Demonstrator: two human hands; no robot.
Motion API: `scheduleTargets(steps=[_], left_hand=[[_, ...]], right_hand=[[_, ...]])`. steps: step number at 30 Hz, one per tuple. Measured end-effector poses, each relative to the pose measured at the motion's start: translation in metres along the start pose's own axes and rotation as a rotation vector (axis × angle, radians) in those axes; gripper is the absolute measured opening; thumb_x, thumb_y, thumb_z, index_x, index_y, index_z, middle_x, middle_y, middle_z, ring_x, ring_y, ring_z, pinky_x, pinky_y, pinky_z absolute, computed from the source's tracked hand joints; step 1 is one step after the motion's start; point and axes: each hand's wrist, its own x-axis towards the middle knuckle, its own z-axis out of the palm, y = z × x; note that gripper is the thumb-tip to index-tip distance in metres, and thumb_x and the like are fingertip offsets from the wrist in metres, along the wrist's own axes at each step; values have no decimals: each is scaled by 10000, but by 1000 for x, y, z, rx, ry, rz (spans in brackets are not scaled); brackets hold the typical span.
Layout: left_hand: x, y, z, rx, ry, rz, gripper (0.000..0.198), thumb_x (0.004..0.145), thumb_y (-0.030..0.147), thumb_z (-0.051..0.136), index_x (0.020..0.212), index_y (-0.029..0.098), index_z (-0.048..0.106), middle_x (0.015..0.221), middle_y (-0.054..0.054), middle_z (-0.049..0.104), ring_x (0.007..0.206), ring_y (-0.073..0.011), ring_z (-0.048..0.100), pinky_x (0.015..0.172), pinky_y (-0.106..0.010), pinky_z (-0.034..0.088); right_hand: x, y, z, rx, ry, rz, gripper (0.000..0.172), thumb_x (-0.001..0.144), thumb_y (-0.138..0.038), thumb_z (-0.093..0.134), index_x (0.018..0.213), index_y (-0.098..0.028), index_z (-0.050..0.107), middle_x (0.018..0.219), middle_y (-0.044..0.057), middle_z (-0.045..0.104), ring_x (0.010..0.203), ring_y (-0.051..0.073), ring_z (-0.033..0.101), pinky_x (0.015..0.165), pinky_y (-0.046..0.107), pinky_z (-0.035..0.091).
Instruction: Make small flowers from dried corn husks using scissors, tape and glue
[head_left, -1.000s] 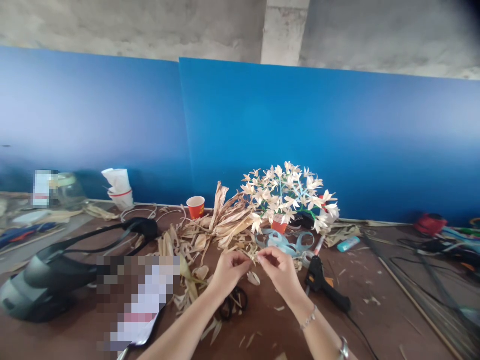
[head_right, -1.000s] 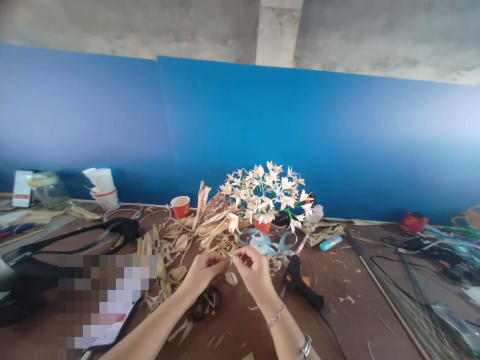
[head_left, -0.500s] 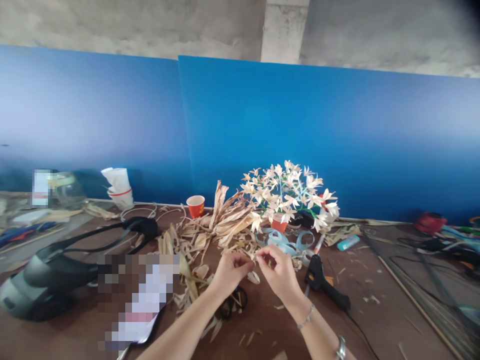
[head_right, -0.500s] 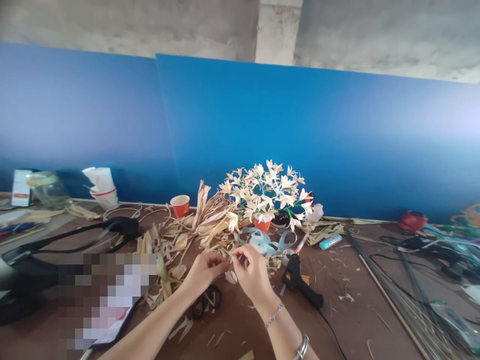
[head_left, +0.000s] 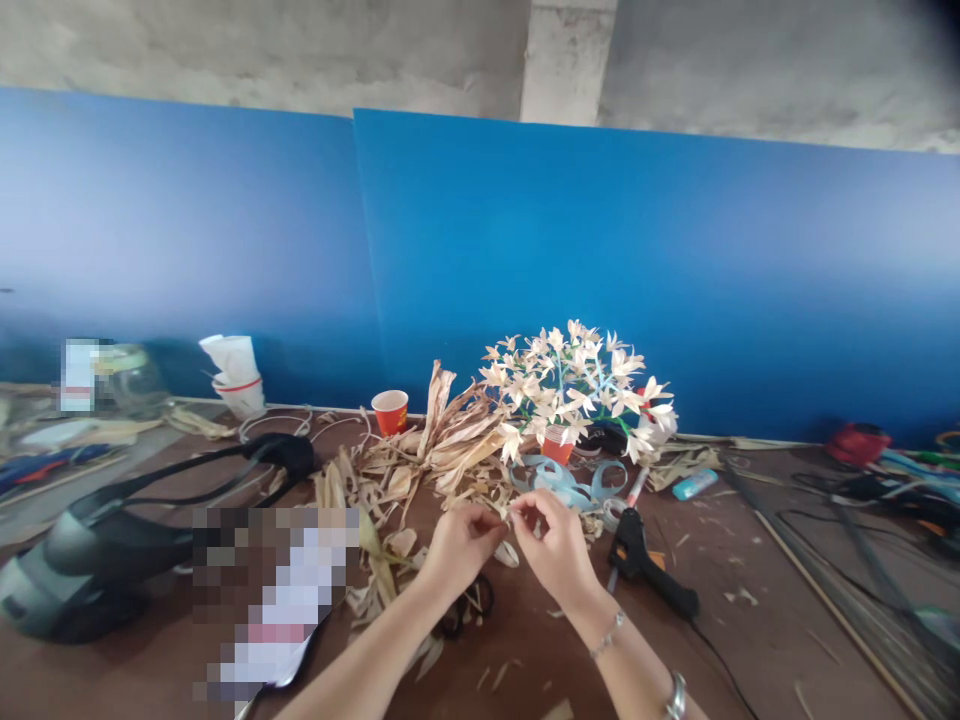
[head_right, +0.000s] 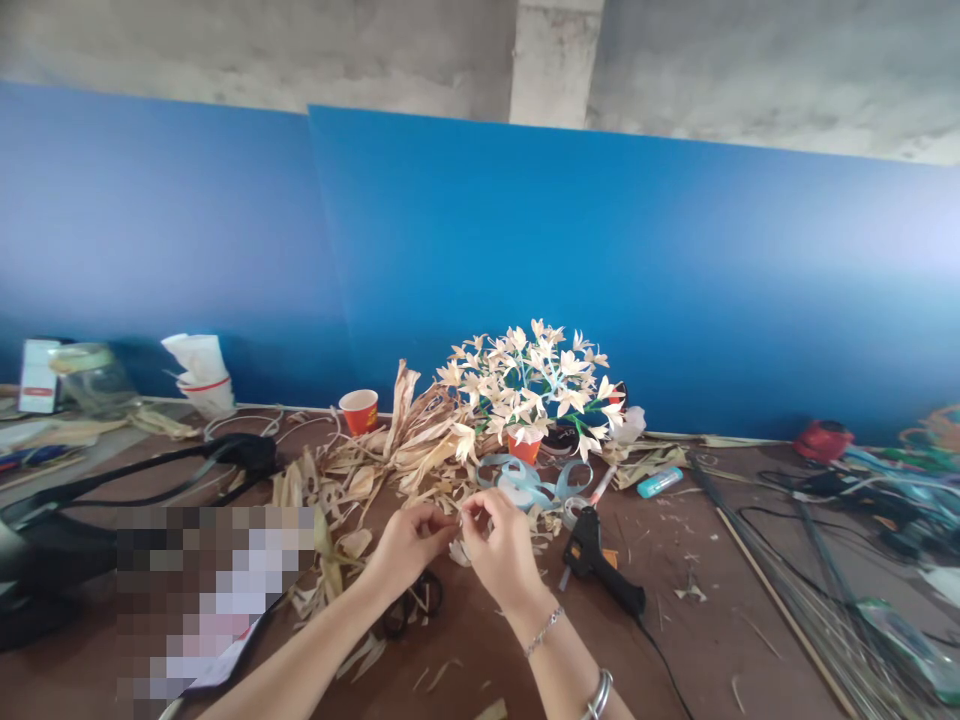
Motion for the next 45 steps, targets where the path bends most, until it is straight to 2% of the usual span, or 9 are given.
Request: scheduleTargets(steps=[14, 19, 23, 27, 30, 34, 39, 45], left_hand=[[-3, 4, 0, 115, 46, 29, 149, 673, 259, 556, 623, 148, 641, 625, -16, 604, 613, -145, 533, 577, -223, 369], [-1, 4, -1, 70, 46, 4, 206, 691, 313, 549, 630, 144, 650, 605, -17, 602, 594, -146, 527, 556, -226, 367], [1, 4, -2, 2, 42, -29, 231, 695, 336, 549, 647, 140, 661, 587, -12, 602, 569, -139, 514, 534, -222, 361], [1, 7, -3, -53, 38, -42, 234, 696, 330, 549, 678, 134, 675, 584, -10, 606, 546, -128, 496, 511, -215, 352], [1, 9, -3, -61, 18, -37, 241, 700, 327, 545, 677, 130, 681, 581, -12, 605, 537, -125, 492, 500, -212, 346], [2, 7, -3, -113, -19, -29, 242, 702, 330, 550, 658, 123, 668, 575, -8, 592, 523, -114, 476, 492, -207, 337], [2, 3, -1, -237, -63, -33, 237, 702, 342, 571, 674, 121, 650, 562, 9, 567, 509, -100, 458, 486, -201, 325], [-1, 10, -1, -342, -152, -67, 275, 685, 385, 610, 664, 114, 650, 579, -14, 616, 540, -118, 522, 535, -210, 381]], right_hand=[[-2, -1, 1, -119, 0, -60, 88, 787, -142, 465, 801, -193, 535, 753, 25, 574, 647, 138, 536, 594, 241, 413], [-3, -3, 0, -144, 29, -79, 113, 782, -173, 477, 880, -197, 528, 766, 28, 565, 642, 142, 539, 618, 255, 433], [-5, -1, -1, -109, 73, -40, 174, 776, -220, 496, 949, -195, 505, 777, 25, 542, 621, 135, 525, 628, 267, 447], [-5, 3, -1, -14, 115, -1, 181, 787, -240, 487, 963, -195, 488, 776, 24, 526, 620, 133, 516, 636, 272, 453], [-4, 4, 0, 72, 95, 57, 183, 794, -257, 488, 963, -190, 514, 791, 34, 540, 647, 141, 526, 637, 272, 448], [0, 4, 0, 315, 40, 247, 200, 782, -303, 516, 925, -174, 566, 790, 44, 577, 699, 157, 543, 626, 264, 437], [2, 2, -2, 622, -87, 480, 190, 702, -323, 598, 801, -162, 625, 678, 8, 583, 582, 117, 492, 498, 215, 365], [1, 5, -3, 760, -136, 520, 175, 676, -301, 589, 773, -161, 632, 618, -2, 551, 527, 97, 441, 444, 190, 299]])
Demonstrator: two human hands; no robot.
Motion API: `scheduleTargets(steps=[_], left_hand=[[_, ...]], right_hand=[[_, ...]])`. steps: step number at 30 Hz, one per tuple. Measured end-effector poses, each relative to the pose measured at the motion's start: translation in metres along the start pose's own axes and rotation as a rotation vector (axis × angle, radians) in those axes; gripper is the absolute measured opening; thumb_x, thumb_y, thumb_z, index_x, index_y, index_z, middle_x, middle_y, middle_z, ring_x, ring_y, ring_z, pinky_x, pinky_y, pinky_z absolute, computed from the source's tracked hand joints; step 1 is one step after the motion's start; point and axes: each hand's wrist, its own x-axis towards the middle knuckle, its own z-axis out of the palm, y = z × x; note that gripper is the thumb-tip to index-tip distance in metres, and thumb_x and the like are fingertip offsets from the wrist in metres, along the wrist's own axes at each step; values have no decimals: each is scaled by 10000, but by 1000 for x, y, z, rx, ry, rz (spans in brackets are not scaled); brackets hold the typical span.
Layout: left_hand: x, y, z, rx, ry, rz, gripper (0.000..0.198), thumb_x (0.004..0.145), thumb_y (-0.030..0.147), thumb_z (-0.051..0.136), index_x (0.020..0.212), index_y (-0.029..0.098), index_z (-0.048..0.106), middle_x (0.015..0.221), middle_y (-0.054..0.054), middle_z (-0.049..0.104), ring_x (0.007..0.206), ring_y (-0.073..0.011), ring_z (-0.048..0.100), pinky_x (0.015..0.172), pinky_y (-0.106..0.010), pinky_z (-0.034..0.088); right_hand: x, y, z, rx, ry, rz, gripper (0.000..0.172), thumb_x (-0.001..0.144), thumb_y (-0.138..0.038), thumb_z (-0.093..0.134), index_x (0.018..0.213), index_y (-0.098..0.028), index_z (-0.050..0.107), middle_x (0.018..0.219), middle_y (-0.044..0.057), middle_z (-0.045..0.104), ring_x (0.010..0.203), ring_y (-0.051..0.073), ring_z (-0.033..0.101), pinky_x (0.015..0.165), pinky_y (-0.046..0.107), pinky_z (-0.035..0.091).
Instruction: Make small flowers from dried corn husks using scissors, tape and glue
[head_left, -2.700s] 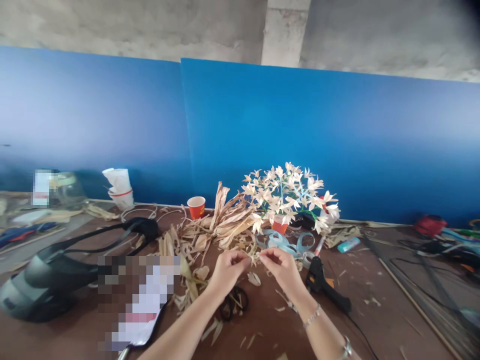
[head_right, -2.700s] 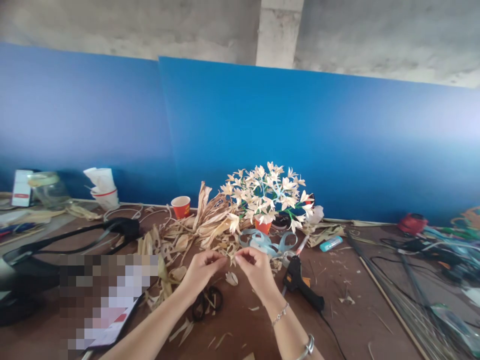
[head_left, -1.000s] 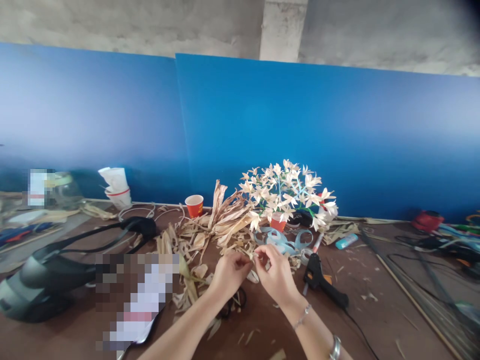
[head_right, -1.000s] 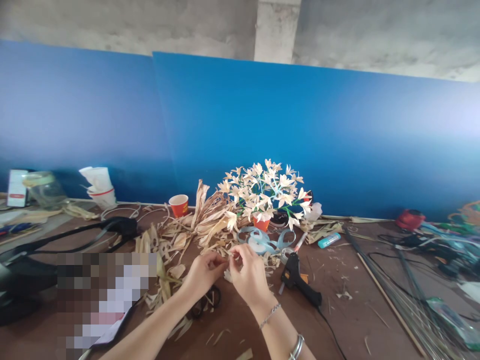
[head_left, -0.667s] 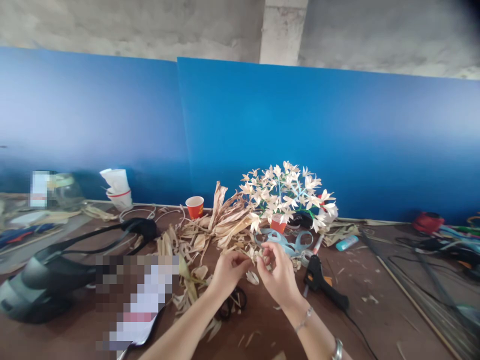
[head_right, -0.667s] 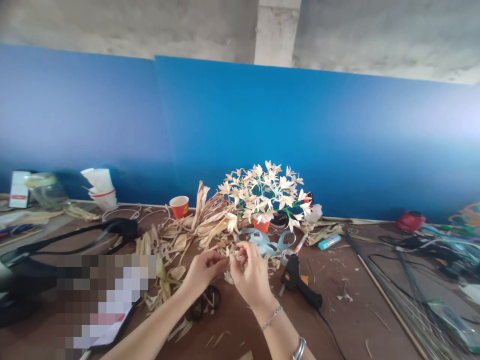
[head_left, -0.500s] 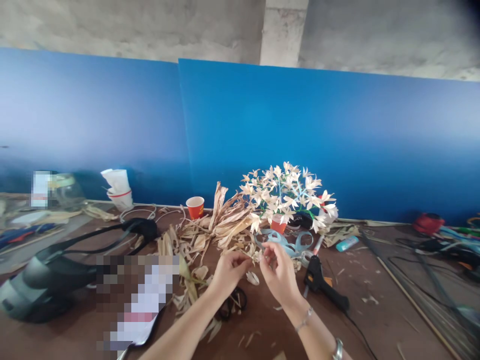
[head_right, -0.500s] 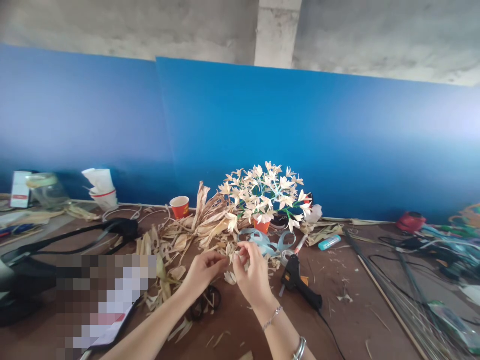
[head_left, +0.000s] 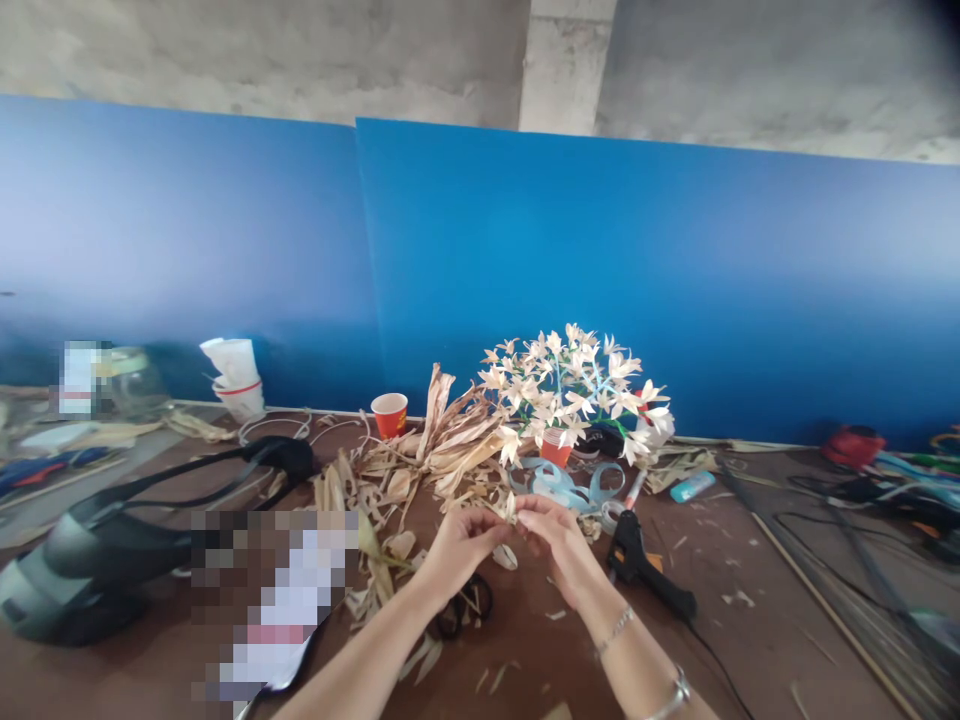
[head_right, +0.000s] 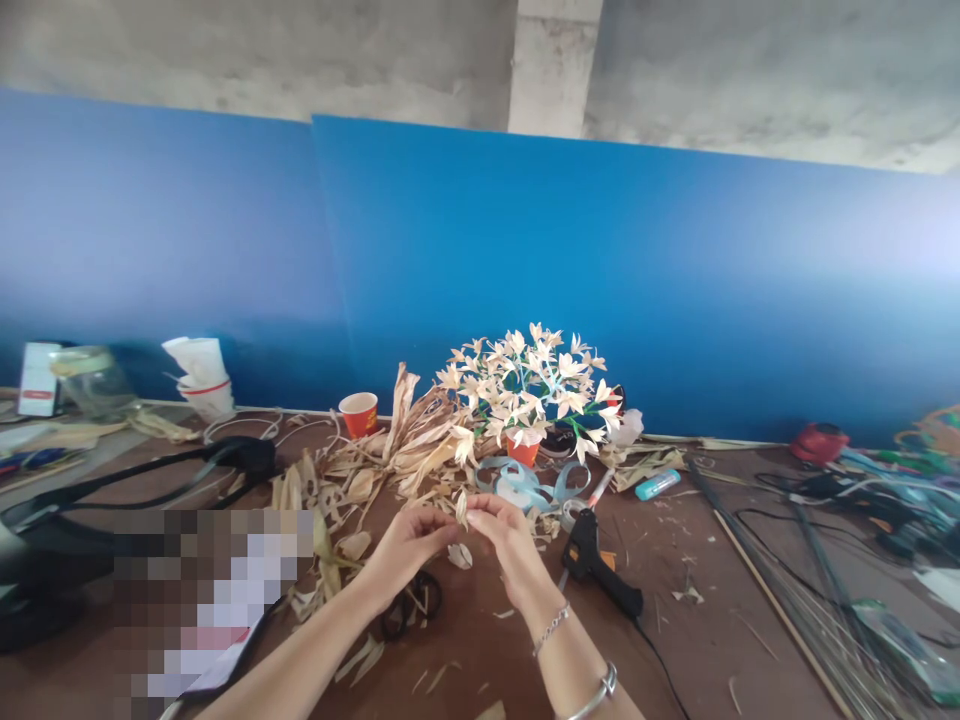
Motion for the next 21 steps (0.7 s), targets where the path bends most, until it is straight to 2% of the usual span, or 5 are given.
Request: scheduleTargets(steps=[3, 8, 12, 18, 21], left_hand=[[-2, 3, 2, -53, -21, -27, 289, 657, 398, 642, 642, 109, 643, 592, -31, 637, 552, -130, 550, 563, -223, 413], [-2, 2, 3, -156, -67, -39, 287, 651, 386, 658, 651, 101, 629, 597, -37, 636, 548, -129, 558, 579, -236, 433], [-1, -1, 2, -155, -41, -29, 282, 650, 385, 662, 646, 109, 603, 569, -15, 615, 528, -119, 550, 558, -225, 421], [0, -3, 0, -79, -7, -36, 300, 652, 414, 647, 649, 120, 589, 563, -12, 622, 535, -136, 570, 555, -233, 428], [0, -2, 1, -18, 4, -17, 294, 643, 412, 648, 631, 125, 586, 550, -11, 614, 524, -133, 562, 537, -227, 419]], right_hand=[[1, 2, -1, 16, -27, -1, 149, 677, -292, 562, 704, -155, 612, 586, -3, 517, 519, 99, 425, 442, 193, 299], [0, 0, 1, -7, -22, -16, 123, 684, -245, 554, 592, -164, 545, 520, -43, 436, 470, 71, 326, 445, 193, 254], [-2, -3, 4, -50, 9, -11, 143, 681, -243, 557, 567, -165, 520, 497, -55, 411, 459, 68, 296, 445, 201, 229], [0, -4, 3, -188, 53, -121, 184, 694, -249, 543, 532, -171, 503, 541, -38, 437, 528, 97, 394, 498, 215, 310], [2, -2, 0, -322, 63, -222, 189, 703, -207, 525, 520, -167, 504, 624, -15, 489, 595, 110, 447, 549, 221, 356]])
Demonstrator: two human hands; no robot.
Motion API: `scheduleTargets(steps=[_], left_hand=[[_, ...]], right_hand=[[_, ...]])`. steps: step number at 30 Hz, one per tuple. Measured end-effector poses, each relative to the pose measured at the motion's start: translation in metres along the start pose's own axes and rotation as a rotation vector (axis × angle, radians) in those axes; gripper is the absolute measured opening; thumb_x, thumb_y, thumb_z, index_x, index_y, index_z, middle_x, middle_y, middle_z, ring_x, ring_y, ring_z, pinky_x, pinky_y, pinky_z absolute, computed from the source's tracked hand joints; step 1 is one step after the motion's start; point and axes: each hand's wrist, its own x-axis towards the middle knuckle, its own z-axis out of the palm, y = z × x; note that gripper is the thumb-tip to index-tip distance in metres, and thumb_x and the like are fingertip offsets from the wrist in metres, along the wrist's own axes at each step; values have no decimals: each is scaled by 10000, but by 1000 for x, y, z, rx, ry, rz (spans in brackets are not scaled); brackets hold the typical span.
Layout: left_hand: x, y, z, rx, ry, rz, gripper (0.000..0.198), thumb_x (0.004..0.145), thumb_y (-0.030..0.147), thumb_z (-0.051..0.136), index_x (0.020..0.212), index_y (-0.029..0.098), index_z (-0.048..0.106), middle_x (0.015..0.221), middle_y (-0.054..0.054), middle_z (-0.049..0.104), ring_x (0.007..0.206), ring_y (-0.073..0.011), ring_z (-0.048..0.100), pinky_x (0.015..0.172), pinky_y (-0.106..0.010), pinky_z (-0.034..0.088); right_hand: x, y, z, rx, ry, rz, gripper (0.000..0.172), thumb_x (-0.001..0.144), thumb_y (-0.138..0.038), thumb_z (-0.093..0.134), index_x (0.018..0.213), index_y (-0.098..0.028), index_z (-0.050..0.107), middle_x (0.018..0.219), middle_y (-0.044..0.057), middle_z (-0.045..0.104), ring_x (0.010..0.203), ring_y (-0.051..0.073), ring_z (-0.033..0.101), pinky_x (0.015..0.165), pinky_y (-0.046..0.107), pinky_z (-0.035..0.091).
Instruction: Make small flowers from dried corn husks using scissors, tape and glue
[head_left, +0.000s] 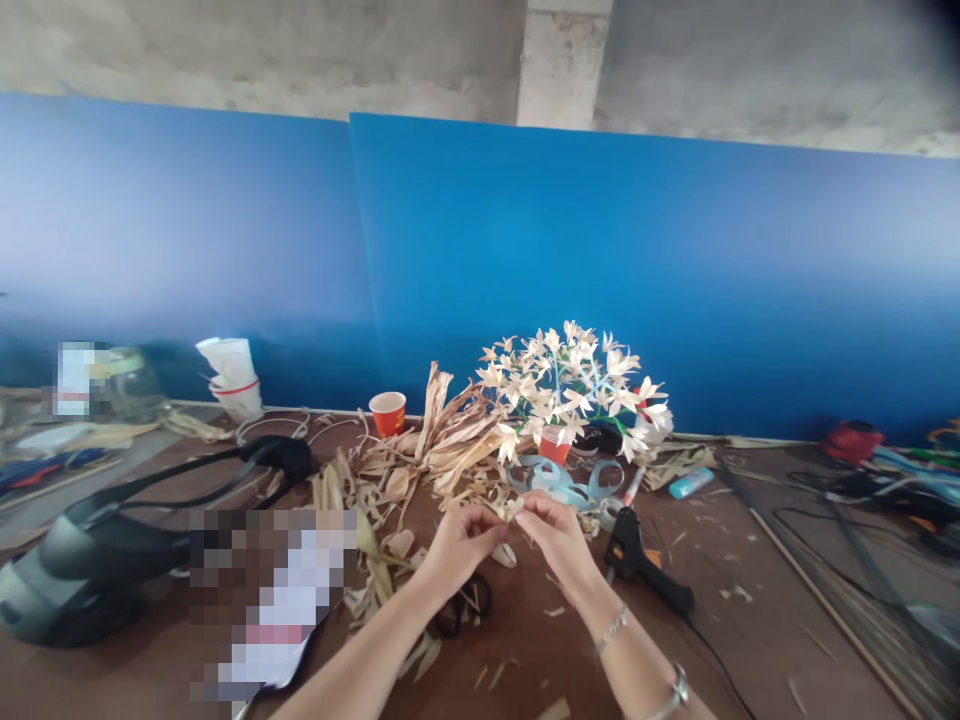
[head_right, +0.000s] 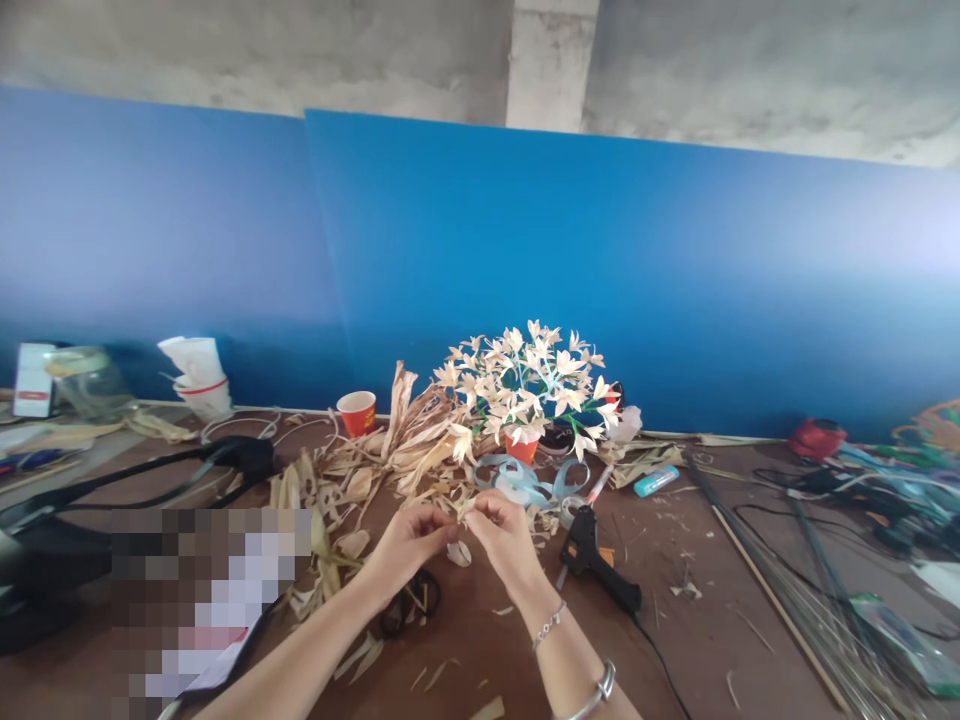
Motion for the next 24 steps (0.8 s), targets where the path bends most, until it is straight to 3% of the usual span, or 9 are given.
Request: scheduleTargets(steps=[7, 24], left_hand=[[-1, 3, 2, 82, 20, 14, 283, 636, 413, 635, 614, 137, 578, 543, -10, 608, 510, -130, 549, 497, -215, 391], [1, 0, 1, 54, 19, -3, 300, 618, 419, 651, 611, 126, 588, 534, -9, 598, 505, -121, 526, 511, -221, 383]], right_hand=[[1, 2, -6, -212, 8, -186, 130, 720, -176, 532, 602, -171, 585, 787, 37, 583, 742, 153, 522, 633, 247, 421], [0, -3, -3, -157, -17, -117, 169, 729, -167, 513, 569, -163, 565, 773, 27, 565, 726, 140, 520, 617, 227, 414]])
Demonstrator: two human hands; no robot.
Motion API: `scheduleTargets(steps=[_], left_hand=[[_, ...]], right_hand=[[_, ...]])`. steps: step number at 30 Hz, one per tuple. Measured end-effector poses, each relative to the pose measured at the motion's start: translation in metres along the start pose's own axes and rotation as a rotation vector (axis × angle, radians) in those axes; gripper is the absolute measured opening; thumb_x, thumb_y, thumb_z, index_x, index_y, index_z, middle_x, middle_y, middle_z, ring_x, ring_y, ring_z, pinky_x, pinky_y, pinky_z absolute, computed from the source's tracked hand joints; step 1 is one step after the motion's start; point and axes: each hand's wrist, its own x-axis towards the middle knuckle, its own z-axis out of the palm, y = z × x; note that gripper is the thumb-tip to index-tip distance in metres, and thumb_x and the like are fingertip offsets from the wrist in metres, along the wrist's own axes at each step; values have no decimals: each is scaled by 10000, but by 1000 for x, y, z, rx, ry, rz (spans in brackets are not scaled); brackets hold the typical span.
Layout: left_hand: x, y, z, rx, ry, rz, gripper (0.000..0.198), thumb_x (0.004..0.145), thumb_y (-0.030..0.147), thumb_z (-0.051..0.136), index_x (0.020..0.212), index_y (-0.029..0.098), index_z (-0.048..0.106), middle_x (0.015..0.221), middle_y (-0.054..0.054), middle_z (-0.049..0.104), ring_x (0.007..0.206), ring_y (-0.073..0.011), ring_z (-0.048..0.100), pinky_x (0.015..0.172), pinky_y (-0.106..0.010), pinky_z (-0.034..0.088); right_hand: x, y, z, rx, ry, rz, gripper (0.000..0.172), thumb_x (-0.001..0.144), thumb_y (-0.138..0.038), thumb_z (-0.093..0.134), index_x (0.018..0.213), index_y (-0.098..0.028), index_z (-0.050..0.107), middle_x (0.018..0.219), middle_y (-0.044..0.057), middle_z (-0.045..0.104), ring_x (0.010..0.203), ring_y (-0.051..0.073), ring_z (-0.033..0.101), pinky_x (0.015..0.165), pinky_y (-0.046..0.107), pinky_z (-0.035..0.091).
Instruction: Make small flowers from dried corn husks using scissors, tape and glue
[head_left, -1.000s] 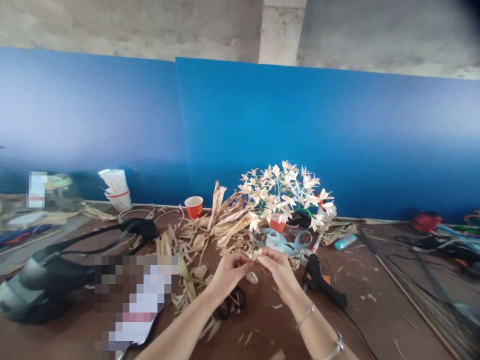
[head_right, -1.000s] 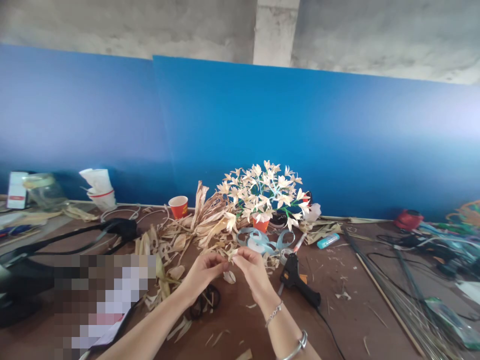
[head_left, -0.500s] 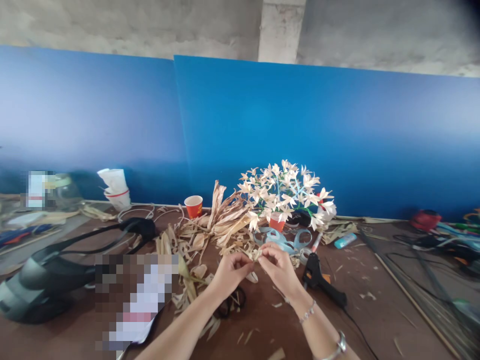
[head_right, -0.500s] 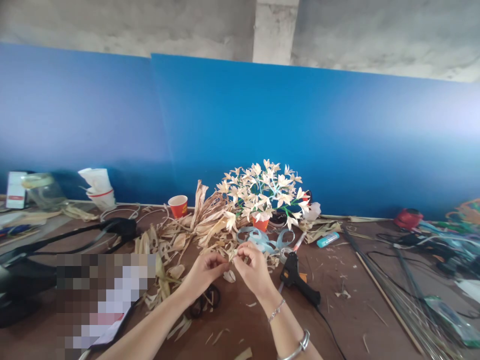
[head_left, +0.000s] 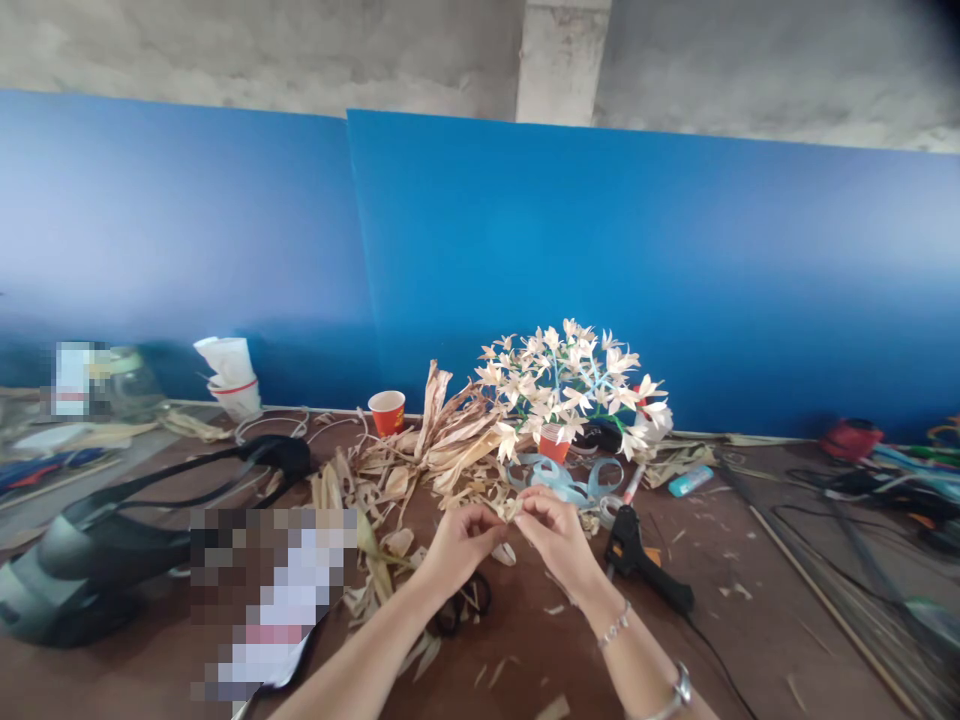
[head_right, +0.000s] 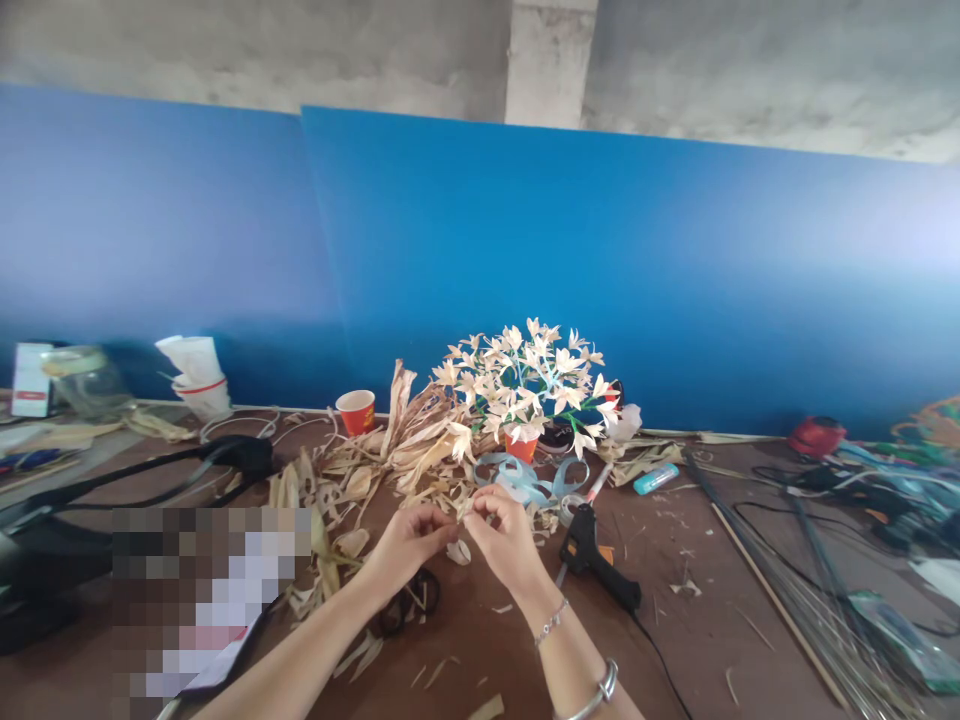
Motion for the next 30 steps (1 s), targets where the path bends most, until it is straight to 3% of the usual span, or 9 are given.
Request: scheduleTargets(steps=[7, 11, 14, 18, 21, 23, 26, 30], left_hand=[[0, -2, 0, -31, -7, -20, 299, 618, 417, 654, 626, 124, 594, 535, -2, 587, 500, -115, 512, 505, -218, 367], [2, -7, -1, -38, 24, 2, 273, 649, 390, 641, 646, 118, 613, 539, 7, 574, 500, -100, 487, 499, -209, 346], [3, -8, -1, -82, 38, -7, 272, 664, 388, 628, 643, 117, 627, 559, 1, 584, 516, -100, 491, 511, -212, 353], [0, 0, -2, -157, 61, -48, 249, 674, 367, 617, 651, 120, 640, 619, -26, 633, 597, -130, 547, 593, -235, 402], [-2, 6, -2, -156, 120, -69, 219, 656, 342, 633, 654, 124, 649, 653, -33, 656, 653, -150, 568, 651, -251, 411], [-2, 6, -2, -176, 123, -76, 208, 650, 334, 641, 669, 127, 656, 659, -34, 666, 670, -156, 575, 673, -255, 408], [-1, 3, -3, -212, 122, -83, 209, 653, 332, 644, 705, 132, 669, 676, -38, 682, 679, -157, 580, 682, -253, 403], [1, 0, -5, -196, 134, -84, 240, 662, 362, 640, 715, 132, 683, 697, -52, 693, 659, -153, 577, 658, -247, 404]], right_hand=[[1, -1, 0, -16, -15, -7, 184, 722, -168, 503, 552, -165, 574, 765, 30, 583, 736, 150, 545, 653, 247, 422], [6, 1, -17, -126, -9, 49, 161, 725, -201, 485, 711, -182, 645, 833, 47, 628, 751, 174, 581, 648, 268, 440], [4, -1, -49, -447, 21, 184, 153, 705, -237, 511, 776, -192, 638, 767, 60, 653, 670, 199, 599, 598, 299, 433], [-15, -4, -93, -1007, 10, 385, 127, 641, -226, 548, 754, -200, 597, 813, 113, 657, 731, 286, 611, 578, 347, 407], [-34, 0, -104, -1234, -54, 551, 206, 610, -156, 548, 816, -159, 563, 896, 160, 627, 872, 332, 587, 651, 381, 405], [-45, 7, -102, -1284, -85, 604, 310, 601, -65, 505, 902, -136, 535, 940, 162, 609, 944, 323, 566, 707, 392, 398], [-52, 18, -99, -1274, -100, 570, 402, 638, -36, 460, 1031, -122, 477, 994, 163, 586, 994, 300, 545, 747, 394, 389], [-50, 22, -104, -1246, -55, 525, 328, 694, -103, 462, 1022, -117, 477, 941, 157, 582, 930, 296, 567, 707, 354, 400]])
